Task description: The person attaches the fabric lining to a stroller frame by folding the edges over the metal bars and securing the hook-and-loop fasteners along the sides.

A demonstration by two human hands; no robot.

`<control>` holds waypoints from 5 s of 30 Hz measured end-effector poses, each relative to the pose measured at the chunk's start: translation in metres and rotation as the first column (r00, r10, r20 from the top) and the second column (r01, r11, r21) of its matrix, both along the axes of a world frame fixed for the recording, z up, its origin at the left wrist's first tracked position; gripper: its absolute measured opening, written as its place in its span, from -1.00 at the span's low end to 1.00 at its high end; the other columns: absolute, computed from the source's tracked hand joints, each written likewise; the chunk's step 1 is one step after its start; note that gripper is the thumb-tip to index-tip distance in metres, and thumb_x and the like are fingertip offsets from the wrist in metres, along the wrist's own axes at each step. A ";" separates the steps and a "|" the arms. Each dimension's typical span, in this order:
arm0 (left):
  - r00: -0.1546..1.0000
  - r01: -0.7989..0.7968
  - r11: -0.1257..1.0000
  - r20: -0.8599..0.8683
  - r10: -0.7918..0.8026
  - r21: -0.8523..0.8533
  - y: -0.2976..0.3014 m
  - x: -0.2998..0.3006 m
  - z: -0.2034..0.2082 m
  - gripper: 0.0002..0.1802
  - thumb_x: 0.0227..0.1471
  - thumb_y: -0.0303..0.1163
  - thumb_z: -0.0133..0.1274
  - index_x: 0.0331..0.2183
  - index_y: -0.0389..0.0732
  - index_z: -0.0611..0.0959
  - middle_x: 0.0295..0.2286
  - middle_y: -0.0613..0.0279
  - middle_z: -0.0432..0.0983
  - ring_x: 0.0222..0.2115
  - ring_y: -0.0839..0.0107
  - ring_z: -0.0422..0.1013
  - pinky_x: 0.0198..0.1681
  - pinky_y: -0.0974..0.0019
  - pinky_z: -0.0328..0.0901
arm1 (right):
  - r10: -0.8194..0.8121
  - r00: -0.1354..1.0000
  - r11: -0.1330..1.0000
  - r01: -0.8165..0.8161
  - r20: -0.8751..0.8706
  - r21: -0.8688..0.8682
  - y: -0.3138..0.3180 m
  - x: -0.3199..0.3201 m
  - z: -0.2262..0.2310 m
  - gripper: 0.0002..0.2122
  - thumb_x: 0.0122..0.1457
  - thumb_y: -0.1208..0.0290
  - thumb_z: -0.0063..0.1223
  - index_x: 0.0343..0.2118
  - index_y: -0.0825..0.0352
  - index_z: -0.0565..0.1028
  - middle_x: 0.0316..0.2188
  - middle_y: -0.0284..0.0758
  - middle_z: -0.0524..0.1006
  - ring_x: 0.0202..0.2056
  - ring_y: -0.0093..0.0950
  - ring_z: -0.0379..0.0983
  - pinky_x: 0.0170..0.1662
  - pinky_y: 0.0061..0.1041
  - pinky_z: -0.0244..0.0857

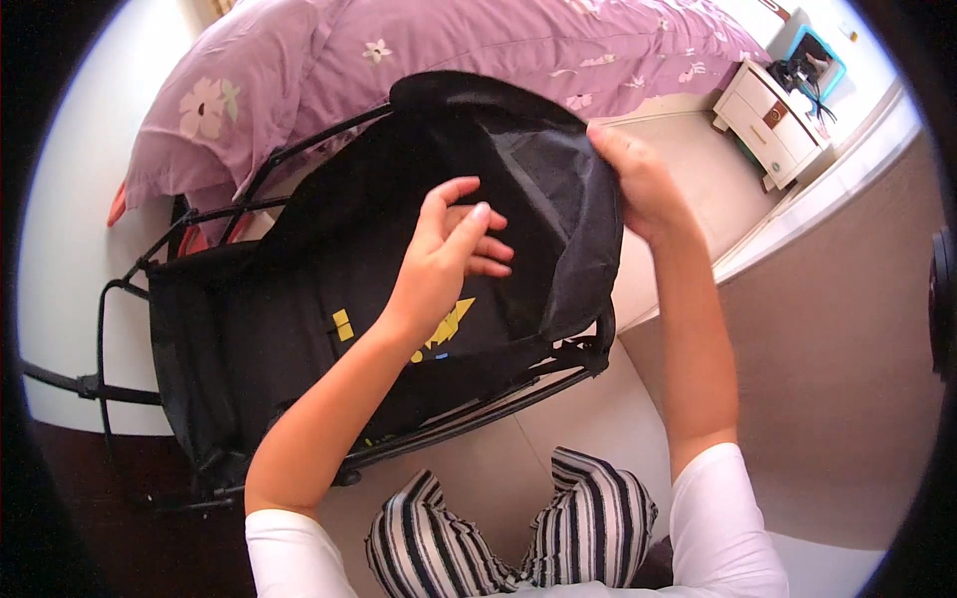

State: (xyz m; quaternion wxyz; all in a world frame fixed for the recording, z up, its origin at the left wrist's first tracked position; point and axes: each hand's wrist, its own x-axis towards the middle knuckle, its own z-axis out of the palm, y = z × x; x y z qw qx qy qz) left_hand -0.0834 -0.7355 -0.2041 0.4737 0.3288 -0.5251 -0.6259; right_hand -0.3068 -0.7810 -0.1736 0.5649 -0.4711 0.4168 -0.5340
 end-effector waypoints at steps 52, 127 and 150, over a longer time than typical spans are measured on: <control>0.816 0.171 0.984 0.565 -0.118 -0.042 -0.270 -0.012 0.063 -0.77 0.00 -0.19 0.07 -0.49 -0.15 0.53 -0.57 0.47 0.39 -0.52 0.68 0.27 -0.40 0.55 0.18 | -0.281 0.853 0.953 0.195 0.441 0.231 0.114 0.008 -0.036 -0.76 0.19 0.36 -0.11 -0.42 0.46 0.49 -0.46 -0.32 0.54 -0.47 -0.64 0.44 -0.37 -0.65 0.32; 0.990 -0.110 0.958 -0.060 0.130 0.266 -0.063 -0.082 -0.009 -0.85 0.16 -0.30 -0.19 -0.35 -0.17 0.37 -0.50 0.33 0.33 -0.51 0.53 0.29 -0.35 0.41 0.26 | 0.083 0.960 0.991 -0.108 0.268 0.081 -0.027 0.014 -0.060 -0.73 0.23 0.31 -0.18 -0.19 0.43 0.41 -0.46 -0.40 0.49 -0.52 -0.68 0.38 -0.45 -0.69 0.29; 0.928 -0.205 0.967 0.283 0.242 -0.153 -0.054 -0.075 0.009 -0.73 0.08 -0.43 -0.05 -0.20 -0.40 0.44 -0.34 0.20 0.44 -0.35 0.53 0.39 -0.24 0.47 0.31 | -0.084 0.985 0.992 0.068 0.151 0.110 -0.023 0.010 -0.053 -0.75 0.17 0.37 -0.06 -0.21 0.47 0.36 -0.37 -0.32 0.48 -0.40 -0.63 0.40 -0.33 -0.66 0.32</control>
